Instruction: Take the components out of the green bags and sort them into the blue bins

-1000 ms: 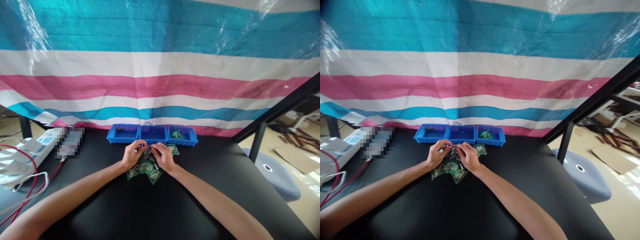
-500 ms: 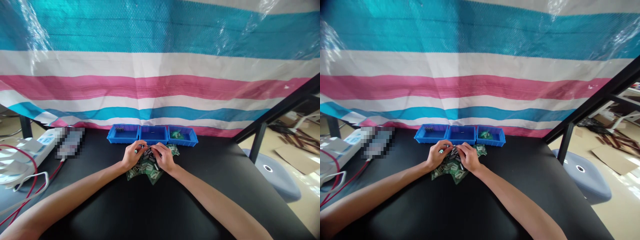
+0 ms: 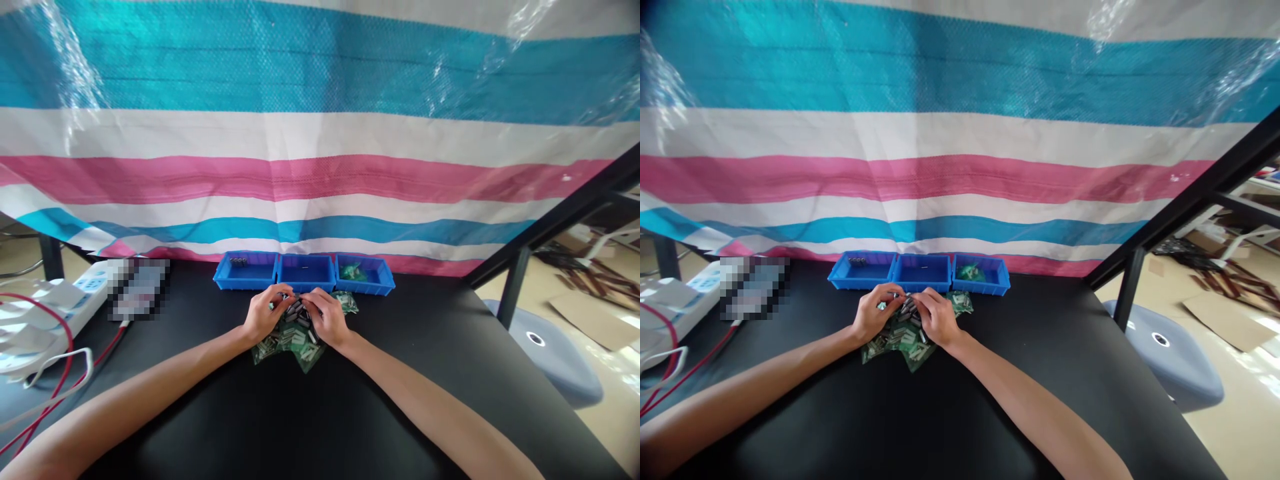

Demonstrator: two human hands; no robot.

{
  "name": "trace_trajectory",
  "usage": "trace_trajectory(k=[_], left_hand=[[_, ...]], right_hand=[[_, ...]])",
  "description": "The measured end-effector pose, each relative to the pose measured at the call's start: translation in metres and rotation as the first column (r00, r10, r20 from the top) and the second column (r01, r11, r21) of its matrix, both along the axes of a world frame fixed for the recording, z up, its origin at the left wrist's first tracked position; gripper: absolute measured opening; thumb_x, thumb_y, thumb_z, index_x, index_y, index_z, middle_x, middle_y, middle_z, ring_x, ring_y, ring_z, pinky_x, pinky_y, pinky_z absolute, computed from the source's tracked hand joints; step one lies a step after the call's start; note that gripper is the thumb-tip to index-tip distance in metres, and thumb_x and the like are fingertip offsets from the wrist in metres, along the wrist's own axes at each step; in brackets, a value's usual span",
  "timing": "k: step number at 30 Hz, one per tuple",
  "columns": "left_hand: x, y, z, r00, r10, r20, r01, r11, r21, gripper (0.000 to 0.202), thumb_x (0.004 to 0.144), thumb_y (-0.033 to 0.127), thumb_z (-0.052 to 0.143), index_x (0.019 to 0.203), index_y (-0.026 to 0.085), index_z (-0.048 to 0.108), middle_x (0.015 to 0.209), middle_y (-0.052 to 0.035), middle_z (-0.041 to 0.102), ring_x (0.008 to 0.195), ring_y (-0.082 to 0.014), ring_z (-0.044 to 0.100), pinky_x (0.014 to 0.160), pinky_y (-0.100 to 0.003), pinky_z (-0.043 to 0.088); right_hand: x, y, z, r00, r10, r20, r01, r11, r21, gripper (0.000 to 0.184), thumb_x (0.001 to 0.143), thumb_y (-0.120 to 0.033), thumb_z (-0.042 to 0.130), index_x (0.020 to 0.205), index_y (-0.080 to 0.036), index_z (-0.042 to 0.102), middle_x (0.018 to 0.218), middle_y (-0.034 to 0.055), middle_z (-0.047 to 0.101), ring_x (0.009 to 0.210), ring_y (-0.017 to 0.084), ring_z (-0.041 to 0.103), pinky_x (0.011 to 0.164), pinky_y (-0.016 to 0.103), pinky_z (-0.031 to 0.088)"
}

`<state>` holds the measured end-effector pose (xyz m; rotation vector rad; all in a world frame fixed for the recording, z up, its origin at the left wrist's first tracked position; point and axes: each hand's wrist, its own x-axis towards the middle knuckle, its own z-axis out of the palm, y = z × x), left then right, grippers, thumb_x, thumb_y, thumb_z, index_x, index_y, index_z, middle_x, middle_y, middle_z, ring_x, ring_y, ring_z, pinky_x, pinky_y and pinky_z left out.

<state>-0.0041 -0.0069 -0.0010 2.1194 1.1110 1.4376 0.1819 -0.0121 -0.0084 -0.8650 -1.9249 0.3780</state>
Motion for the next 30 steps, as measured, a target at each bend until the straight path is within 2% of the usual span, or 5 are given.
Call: trace_trajectory(k=[30], left_hand=[[0.0003,-0.0008,-0.0004,1.0,0.018,0.014,-0.018,1.0,-0.014,0.02,0.086,0.026,0.065,0.102,0.017,0.06,0.084,-0.0012,0.071,0.056,-0.0078,0.062,0.058,-0.018,0.05]], right_hand=[[0.0007,-0.0009,0.0024,0.999,-0.006,0.036,0.006,1.0,-0.014,0.022,0.098,-0.022,0.043,0.099,-0.019,0.065,0.083,0.0059,0.061,0.074,0.017,0.06,0.069,0.026,0.049]])
